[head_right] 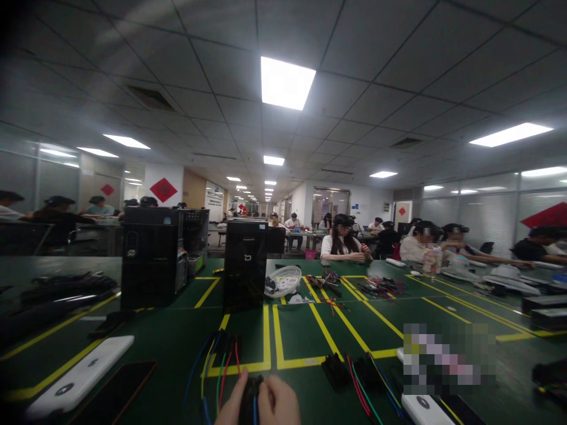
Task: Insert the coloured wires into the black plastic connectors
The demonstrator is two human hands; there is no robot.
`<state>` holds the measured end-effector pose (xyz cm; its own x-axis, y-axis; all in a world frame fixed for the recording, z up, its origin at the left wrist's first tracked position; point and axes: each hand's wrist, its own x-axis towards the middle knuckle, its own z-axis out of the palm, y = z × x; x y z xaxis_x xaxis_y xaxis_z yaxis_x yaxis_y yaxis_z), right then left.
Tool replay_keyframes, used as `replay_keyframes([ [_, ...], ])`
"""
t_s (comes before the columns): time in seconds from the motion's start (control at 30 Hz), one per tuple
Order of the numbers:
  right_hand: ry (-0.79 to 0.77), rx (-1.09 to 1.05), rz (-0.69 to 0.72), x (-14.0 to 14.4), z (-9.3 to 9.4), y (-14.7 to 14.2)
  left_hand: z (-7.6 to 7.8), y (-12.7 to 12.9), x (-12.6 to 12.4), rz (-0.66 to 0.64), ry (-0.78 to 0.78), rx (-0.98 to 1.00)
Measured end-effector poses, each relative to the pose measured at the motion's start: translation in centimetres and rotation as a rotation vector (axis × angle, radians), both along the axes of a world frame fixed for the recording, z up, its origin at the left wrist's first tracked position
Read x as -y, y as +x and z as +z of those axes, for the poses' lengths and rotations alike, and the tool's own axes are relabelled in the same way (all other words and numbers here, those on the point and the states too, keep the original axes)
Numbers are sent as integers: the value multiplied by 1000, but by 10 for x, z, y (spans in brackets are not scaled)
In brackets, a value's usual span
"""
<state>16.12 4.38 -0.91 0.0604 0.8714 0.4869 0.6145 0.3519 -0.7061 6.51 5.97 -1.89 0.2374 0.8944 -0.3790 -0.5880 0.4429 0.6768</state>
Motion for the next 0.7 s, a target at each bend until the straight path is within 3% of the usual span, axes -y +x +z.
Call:
replay_keyframes([
  [0.17, 0, -226, 10, 12, 35, 20, 7, -5, -2, 100, 43, 111],
  [0.3, -2, -262, 1, 13, 55, 38, 7, -9, -9, -27, 28, 104],
  [0.47, -49, -205, 73, 10, 46, 33, 2, -6, -12, -94, -4, 53],
  [0.7, -48, -160, 79, 9, 39, 27, 9, -9, -6, -84, -20, 61],
])
